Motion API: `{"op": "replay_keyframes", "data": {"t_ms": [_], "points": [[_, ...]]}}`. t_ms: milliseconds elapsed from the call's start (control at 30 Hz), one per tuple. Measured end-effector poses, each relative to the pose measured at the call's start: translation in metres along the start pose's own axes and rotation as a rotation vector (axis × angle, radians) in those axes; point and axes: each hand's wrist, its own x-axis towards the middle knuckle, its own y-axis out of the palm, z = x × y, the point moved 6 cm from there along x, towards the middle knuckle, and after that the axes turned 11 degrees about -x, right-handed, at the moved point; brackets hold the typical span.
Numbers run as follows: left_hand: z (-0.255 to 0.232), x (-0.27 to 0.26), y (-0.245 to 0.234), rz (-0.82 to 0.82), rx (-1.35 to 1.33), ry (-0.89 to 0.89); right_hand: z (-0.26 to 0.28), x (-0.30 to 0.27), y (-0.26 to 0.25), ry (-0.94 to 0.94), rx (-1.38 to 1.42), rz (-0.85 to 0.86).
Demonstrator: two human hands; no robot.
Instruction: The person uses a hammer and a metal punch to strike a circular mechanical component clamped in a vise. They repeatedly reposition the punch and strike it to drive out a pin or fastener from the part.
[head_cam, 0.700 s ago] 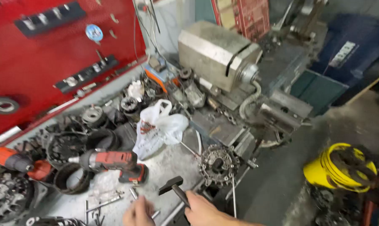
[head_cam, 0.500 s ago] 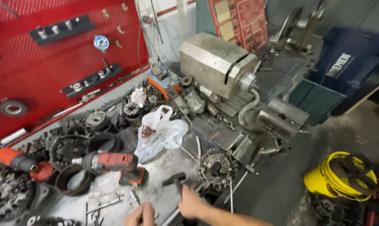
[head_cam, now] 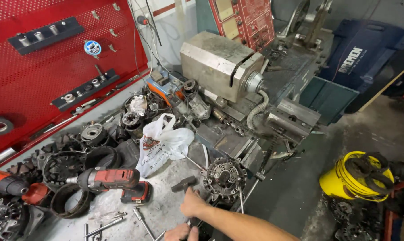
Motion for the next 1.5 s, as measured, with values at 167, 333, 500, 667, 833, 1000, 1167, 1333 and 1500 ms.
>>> {"op": "replay_keyframes", "data": {"t_ms": [167,333,500,667,833,1000,1167,1333,1500], "points": [[0.012,-0.01,-0.032,0.056,0.237,-0.109,0.078,-0.119,-0.102,-0.308,-0.224,0.016],[-0.053,0.042,-0.043,0.054,0.262,-0.473,0.061,-0.239,-0.183,-0.525,-0.195,-0.122],[-0.099,0.1,-0.004,0.059,-0.401,-0.207,-0.051,-0.285,-0.203,-0.032,-0.209,-0.481],[-0.092,0.11,0.031,0.078,-0.258,-0.427,-0.114,-0.281,-0.132,0.215,0.271,-0.002],[-0.035,0.1,0.051,-0.012,0.126,-0.627,-0.107,-0.281,-0.087,0.24,1.072,0.104],[0.04,0.057,0.064,-0.227,-0.159,-1.221,-0.093,-0.301,-0.108,0.443,1.229,0.014],[0.055,0.047,0.09,-0.087,-0.33,-1.402,-0.127,-0.318,-0.111,0.456,1.048,-0.115],[0.06,0.039,0.096,0.002,-0.321,-1.246,-0.155,-0.326,-0.149,0.46,0.832,-0.117],[0.049,0.036,0.107,-0.061,-0.61,-1.158,-0.15,-0.319,-0.24,0.397,0.408,-0.161]]}}
